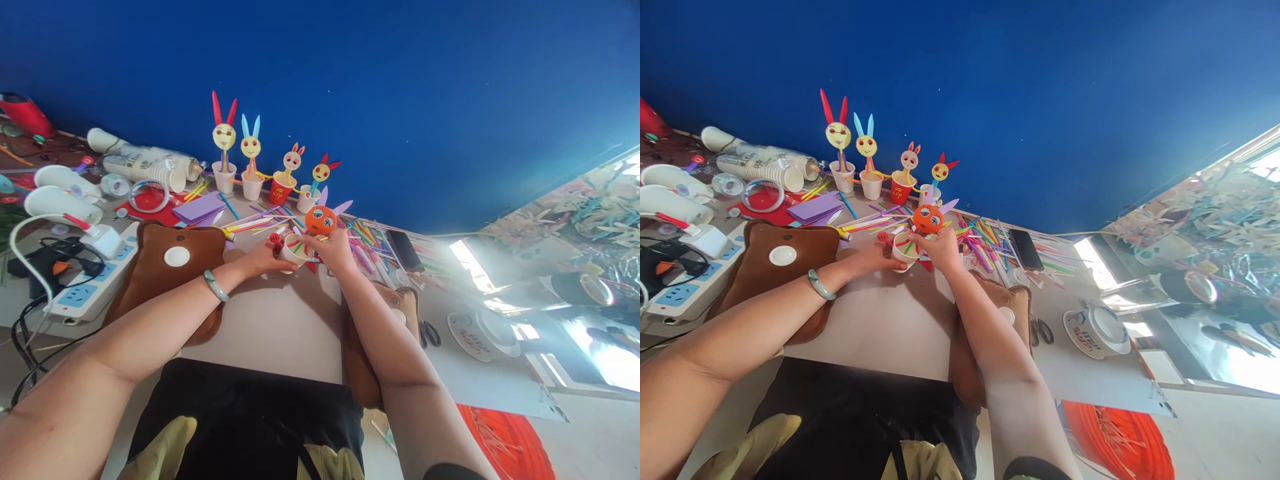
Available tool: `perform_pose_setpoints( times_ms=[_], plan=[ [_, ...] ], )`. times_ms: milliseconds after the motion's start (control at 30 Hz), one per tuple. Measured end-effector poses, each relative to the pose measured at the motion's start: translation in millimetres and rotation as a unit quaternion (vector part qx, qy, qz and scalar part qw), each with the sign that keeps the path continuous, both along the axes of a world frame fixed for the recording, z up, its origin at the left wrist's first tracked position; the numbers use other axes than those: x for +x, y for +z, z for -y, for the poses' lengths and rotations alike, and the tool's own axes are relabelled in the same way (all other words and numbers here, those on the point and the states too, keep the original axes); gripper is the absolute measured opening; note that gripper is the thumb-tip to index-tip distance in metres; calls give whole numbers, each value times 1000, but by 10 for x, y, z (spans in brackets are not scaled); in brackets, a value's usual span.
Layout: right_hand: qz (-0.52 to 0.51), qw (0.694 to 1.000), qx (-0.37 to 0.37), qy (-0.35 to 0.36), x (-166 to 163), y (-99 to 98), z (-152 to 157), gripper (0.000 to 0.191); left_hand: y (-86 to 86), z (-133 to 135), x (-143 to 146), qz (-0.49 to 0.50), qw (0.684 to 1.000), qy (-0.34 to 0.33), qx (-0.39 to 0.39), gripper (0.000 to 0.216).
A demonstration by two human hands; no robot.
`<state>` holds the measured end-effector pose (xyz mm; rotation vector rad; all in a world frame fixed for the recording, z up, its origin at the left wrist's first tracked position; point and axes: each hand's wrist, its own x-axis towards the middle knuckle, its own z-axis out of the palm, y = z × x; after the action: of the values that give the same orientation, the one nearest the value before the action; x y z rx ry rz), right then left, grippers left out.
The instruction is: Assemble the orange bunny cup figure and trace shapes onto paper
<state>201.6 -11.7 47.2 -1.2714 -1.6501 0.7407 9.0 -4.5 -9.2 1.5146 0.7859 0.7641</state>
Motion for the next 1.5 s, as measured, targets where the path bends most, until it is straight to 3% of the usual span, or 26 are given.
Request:
perform_pose_setpoints(
  times_ms=[167,600,900,1200,1500],
  plan=[
    [27,999,16,-13,-31,-10,36,39,18,3,4,16,999,9,-29,68],
    [48,997,52,-24,-49,-49,44,41,-15,-17,-18,-5,1000,1,-3,61],
    [58,997,43,-3,-67,-22,94,34,87,33,-24,-28,999,8,30,44],
    [12,1000,-1,16,13,-43,-2,31,142,45,-43,27,998,36,-43,54],
    [-5,1000,-3,15,-8,-56,6,25,51,-7,-38,34,998,27,-39,63]
  ],
)
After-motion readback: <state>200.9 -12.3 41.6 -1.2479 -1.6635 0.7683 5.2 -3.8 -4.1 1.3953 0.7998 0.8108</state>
